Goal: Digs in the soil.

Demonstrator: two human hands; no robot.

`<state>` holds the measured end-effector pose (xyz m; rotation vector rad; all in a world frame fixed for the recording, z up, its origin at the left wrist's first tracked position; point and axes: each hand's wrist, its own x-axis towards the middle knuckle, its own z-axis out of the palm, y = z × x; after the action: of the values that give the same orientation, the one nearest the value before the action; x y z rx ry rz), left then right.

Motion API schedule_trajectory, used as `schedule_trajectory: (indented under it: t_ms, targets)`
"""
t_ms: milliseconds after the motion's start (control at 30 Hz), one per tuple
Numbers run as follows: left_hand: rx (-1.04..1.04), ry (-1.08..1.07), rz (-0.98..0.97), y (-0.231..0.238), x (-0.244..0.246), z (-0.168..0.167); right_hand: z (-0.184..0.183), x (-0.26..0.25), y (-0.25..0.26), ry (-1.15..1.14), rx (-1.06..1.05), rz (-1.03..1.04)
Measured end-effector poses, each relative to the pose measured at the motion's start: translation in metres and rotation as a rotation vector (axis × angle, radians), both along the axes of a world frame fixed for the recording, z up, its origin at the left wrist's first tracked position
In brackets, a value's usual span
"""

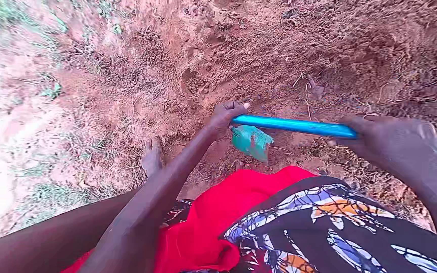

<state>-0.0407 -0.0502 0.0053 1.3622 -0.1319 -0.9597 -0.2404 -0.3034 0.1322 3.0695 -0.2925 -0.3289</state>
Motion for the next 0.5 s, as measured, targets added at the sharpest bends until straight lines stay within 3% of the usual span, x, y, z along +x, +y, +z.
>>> schedule_trajectory:
  t_ms: [167,333,500]
  targets:
    - [0.23,-0.037,-0.133,0.051,0.059,0.0,-0.064,0.022,0.071,0.416,0.657,-0.137]
    - [0.326,-0.2,-0.312,0.032,0.104,0.038,-0.081,0.022,0.082,0.224,1.113,-0.309]
    - [0.448,-0.661,-0.442,-0.024,0.157,0.136,-0.062,0.049,0.066,-0.128,1.251,-0.429]
